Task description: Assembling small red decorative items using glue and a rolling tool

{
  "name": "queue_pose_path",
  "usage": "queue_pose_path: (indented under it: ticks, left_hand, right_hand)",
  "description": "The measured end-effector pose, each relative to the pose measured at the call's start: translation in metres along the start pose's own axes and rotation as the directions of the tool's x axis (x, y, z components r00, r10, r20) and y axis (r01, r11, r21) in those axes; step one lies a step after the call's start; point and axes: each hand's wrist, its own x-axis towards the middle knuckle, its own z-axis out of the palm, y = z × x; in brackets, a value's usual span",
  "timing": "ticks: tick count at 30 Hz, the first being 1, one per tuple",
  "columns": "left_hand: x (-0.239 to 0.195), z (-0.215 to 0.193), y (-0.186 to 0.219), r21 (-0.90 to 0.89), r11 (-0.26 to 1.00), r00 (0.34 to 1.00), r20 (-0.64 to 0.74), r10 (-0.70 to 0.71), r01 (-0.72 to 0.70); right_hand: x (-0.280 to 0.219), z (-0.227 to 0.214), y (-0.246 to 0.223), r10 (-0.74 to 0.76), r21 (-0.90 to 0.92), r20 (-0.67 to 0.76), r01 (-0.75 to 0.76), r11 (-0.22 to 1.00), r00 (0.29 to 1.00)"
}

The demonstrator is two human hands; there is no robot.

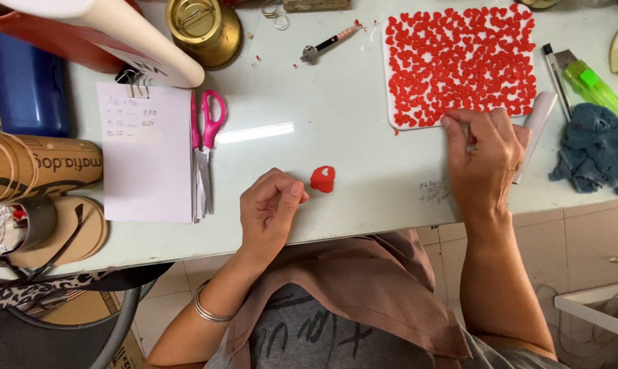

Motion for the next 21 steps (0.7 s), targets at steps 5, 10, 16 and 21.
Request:
queue_pose_path:
  ticks: [5, 10, 16, 21]
  left_hand:
    - [0.000, 0.000, 0.000, -0.020, 0.999, 1.000, 0.001, -0.026, 0.026]
    - [-0.001, 0.000, 0.000, 0.009, 1.000, 1.000, 0.014, 0.018, -0.018]
    - [-0.002, 0.001, -0.005, 0.057, 0.998, 1.000, -0.002, 0.013, -0.013]
    - [-0.002, 0.001, -0.005, 0.054, 0.998, 1.000, -0.001, 0.029, -0.029]
  right_hand:
    - [-0.001, -0.001, 0.001, -0.009, -0.037, -0.008, 0.009, 0.999, 1.000]
    - [-0.002, -0.009, 0.004, 0.006, 0.001, -0.027, -0.006, 1.000, 1.000]
    - [-0.003, -0.015, 0.007, -0.014, 0.035, 0.026, 0.013, 0.999, 1.000]
    - [-0.005, -0.010, 0.009, -0.033, 0.014, 0.034, 0.033, 0.999, 0.999]
